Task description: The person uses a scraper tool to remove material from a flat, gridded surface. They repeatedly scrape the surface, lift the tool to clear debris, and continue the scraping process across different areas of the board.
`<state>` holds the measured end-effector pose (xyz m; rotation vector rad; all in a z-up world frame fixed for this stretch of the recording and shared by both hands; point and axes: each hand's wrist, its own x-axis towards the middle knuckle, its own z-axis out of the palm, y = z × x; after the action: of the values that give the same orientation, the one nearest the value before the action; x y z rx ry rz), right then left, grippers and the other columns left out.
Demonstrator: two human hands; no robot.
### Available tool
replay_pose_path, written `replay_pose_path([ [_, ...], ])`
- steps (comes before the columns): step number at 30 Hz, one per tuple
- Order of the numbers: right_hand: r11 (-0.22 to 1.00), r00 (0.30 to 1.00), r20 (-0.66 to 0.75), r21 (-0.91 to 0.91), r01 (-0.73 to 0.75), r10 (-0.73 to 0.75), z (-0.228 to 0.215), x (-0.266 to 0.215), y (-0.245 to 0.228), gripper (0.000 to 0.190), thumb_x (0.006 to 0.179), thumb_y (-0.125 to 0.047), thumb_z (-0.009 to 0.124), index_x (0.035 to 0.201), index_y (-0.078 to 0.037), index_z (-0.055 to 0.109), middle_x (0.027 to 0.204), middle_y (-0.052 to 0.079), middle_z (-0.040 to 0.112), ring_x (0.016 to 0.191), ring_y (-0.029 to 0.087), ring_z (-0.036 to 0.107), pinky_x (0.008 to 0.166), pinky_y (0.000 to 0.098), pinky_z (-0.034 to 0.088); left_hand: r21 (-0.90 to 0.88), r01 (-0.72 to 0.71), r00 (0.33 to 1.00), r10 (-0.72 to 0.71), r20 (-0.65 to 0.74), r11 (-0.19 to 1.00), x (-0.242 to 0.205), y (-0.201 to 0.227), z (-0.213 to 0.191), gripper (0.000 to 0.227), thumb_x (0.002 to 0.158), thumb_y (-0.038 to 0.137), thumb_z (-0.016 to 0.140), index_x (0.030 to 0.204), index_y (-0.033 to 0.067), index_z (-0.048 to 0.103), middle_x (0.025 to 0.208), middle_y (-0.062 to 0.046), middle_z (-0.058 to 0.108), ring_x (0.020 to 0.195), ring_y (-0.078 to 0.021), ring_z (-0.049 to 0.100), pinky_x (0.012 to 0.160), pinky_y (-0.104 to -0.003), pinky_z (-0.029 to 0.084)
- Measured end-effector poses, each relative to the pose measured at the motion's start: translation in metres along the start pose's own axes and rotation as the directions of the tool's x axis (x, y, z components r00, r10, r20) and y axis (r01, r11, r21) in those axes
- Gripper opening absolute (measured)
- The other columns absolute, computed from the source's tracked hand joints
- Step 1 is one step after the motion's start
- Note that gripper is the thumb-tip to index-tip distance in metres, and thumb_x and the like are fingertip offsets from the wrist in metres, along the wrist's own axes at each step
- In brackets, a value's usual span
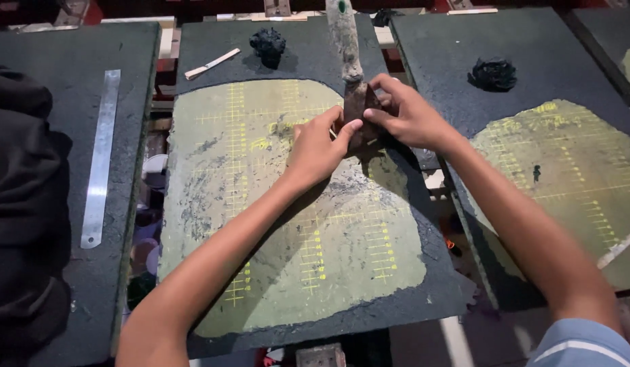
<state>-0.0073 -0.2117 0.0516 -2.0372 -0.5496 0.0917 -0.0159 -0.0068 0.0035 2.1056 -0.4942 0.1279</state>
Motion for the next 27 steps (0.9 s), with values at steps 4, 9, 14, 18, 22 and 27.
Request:
replay_pose_path([
  [4,1.000,0.999,-0.039,-0.016,0.003,-0.004,0.008,-0.006,0.014,0.028,0.103,-0.009,0.064,0.124,-0.011,0.047,0.079,0.007,0.063,0.074,0.018,0.058,0.069,0.0318,0.047,0.038,-0.058,0.998,0.058,0.000,0.998,0.002,0.002,-0.003,0.028,0.102,0.042,0.058,0.089,0.0168,0.059,0.079,-0.004,0.070,0.081,-0.0332,0.075,0.089,-0.044,0.041],
  [9,0.988,0.995,-0.082,0.149,-0.051,0.063,0.017,-0.037,-0.001,0.034,0.104,-0.020,0.065,0.125,-0.009,0.040,0.078,0.008,0.064,0.072,0.016,0.059,0.069,0.0324,0.050,0.065,-0.078,0.997,0.076,0.031,0.995,0.004,0.003,0.002,0.026,0.099,0.043,0.060,0.095,0.0174,0.065,0.083,-0.010,0.072,0.087,-0.0452,0.071,0.083,-0.054,0.050],
  [14,0.973,0.967,-0.247,0.229,-0.007,0.065,0.027,-0.050,0.019,0.049,0.095,-0.013,0.078,0.122,-0.012,0.038,0.090,0.012,0.067,0.079,0.016,0.063,0.070,0.0279,0.054,-0.084,-0.134,0.989,0.139,0.053,0.987,0.007,0.013,0.003,0.016,0.097,0.032,0.066,0.096,0.0173,0.071,0.082,-0.009,0.073,0.079,-0.0391,0.072,0.075,-0.048,0.053],
  [18,0.988,0.931,-0.362,0.152,0.015,0.042,0.029,-0.059,0.007,0.040,0.098,-0.013,0.076,0.116,-0.010,0.041,0.076,0.008,0.062,0.071,0.011,0.060,0.060,0.0206,0.049,-0.235,-0.170,0.975,0.198,0.100,0.957,0.017,-0.002,0.014,0.011,0.095,0.026,0.070,0.100,0.0182,0.075,0.079,-0.004,0.074,0.070,-0.0213,0.068,0.072,-0.037,0.053],
  [22,0.992,0.906,-0.419,0.126,-0.008,0.060,0.035,-0.062,0.008,0.037,0.100,-0.014,0.076,0.113,-0.010,0.042,0.070,0.013,0.061,0.067,0.016,0.063,0.059,0.0257,0.050,-0.326,-0.171,0.962,0.229,0.149,0.930,0.027,-0.012,0.010,0.014,0.088,0.011,0.074,0.102,0.0130,0.077,0.085,-0.007,0.078,0.081,-0.0224,0.073,0.078,-0.033,0.053],
  [27,0.990,0.883,-0.469,0.121,0.068,-0.004,0.042,-0.061,0.006,0.036,0.102,-0.010,0.072,0.120,-0.010,0.041,0.084,0.022,0.068,0.080,0.024,0.069,0.066,0.0356,0.058,-0.402,-0.049,0.957,0.158,0.243,0.915,0.035,-0.015,0.005,0.017,0.083,0.014,0.076,0.100,0.0173,0.078,0.081,-0.001,0.078,0.067,-0.0098,0.066,0.064,-0.024,0.050],
])
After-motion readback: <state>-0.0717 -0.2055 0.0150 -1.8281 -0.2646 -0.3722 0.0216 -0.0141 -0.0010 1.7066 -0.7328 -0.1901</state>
